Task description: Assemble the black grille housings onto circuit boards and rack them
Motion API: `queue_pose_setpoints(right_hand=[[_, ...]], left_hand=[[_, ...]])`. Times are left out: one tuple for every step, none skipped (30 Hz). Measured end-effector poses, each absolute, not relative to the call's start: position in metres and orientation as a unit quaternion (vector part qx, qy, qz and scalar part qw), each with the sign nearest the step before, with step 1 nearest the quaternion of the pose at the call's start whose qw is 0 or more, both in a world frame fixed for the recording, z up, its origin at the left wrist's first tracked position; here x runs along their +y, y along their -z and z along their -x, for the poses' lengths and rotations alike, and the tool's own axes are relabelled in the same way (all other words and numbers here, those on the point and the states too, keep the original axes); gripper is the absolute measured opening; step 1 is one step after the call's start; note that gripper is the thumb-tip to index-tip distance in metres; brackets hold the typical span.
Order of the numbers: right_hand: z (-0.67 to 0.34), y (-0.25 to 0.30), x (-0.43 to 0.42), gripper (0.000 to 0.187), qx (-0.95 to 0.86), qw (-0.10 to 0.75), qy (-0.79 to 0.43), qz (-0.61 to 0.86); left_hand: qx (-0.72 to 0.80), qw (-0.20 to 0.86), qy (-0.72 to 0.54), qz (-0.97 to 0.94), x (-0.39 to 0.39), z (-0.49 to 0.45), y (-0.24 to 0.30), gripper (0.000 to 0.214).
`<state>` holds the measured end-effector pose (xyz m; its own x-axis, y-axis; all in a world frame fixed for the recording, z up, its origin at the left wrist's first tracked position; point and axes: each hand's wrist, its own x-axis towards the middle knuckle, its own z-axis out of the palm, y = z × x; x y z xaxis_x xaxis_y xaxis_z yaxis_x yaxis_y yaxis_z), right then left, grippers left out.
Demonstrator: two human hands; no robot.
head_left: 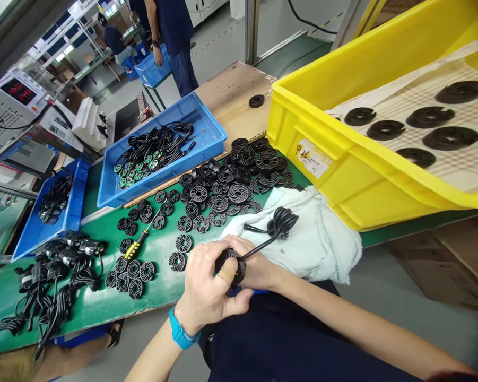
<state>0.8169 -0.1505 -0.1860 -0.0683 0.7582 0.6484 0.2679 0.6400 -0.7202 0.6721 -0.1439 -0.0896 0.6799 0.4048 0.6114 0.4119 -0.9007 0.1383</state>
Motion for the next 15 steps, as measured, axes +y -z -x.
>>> queue_pose_setpoints(right_hand=[[-0.817,0.185,-0.150,0.025,-0.701,0.576,-0.209,0.366],[-0.818,0.184,-0.150,0.025,-0.702,0.578,-0.204,0.362],[-0.818,0.183,-0.150,0.024,-0.703,0.581,-0.199,0.358],[-0.818,0.183,-0.150,0.023,-0.705,0.585,-0.191,0.354],[-0.819,0.182,-0.150,0.023,-0.706,0.588,-0.185,0.349],[-0.819,0.182,-0.150,0.022,-0.707,0.590,-0.181,0.347],[-0.819,0.182,-0.150,0.022,-0.708,0.590,-0.180,0.345],[-0.819,0.182,-0.150,0.023,-0.708,0.590,-0.182,0.342],[-0.819,0.182,-0.149,0.024,-0.708,0.589,-0.188,0.341],[-0.820,0.182,-0.149,0.025,-0.707,0.588,-0.195,0.341],[-0.820,0.182,-0.149,0.026,-0.707,0.585,-0.205,0.340],[-0.820,0.183,-0.149,0.027,-0.706,0.583,-0.213,0.341],[-0.819,0.183,-0.149,0.028,-0.705,0.582,-0.218,0.341],[-0.819,0.184,-0.149,0.028,-0.704,0.581,-0.222,0.343],[-0.819,0.184,-0.149,0.029,-0.702,0.581,-0.227,0.344]], left_hand=[[-0.231,-0.010,0.337,0.913,-0.147,-0.670,0.091,0.028],[-0.239,-0.026,0.345,0.907,-0.150,-0.667,0.092,0.027],[-0.247,-0.044,0.352,0.902,-0.152,-0.665,0.094,0.028],[-0.254,-0.061,0.359,0.896,-0.155,-0.664,0.095,0.029],[-0.257,-0.076,0.367,0.891,-0.157,-0.662,0.096,0.030],[-0.259,-0.088,0.375,0.886,-0.158,-0.662,0.098,0.032],[-0.263,-0.096,0.386,0.879,-0.159,-0.662,0.100,0.033],[-0.270,-0.102,0.398,0.871,-0.160,-0.663,0.101,0.036],[-0.278,-0.108,0.414,0.860,-0.161,-0.665,0.104,0.039],[-0.287,-0.114,0.433,0.847,-0.162,-0.667,0.107,0.043],[-0.296,-0.122,0.454,0.832,-0.163,-0.670,0.110,0.046],[-0.302,-0.130,0.474,0.817,-0.164,-0.672,0.113,0.049],[-0.307,-0.137,0.493,0.802,-0.165,-0.675,0.118,0.052],[-0.311,-0.143,0.508,0.791,-0.167,-0.677,0.122,0.055],[-0.317,-0.150,0.517,0.781,-0.168,-0.679,0.126,0.057]])
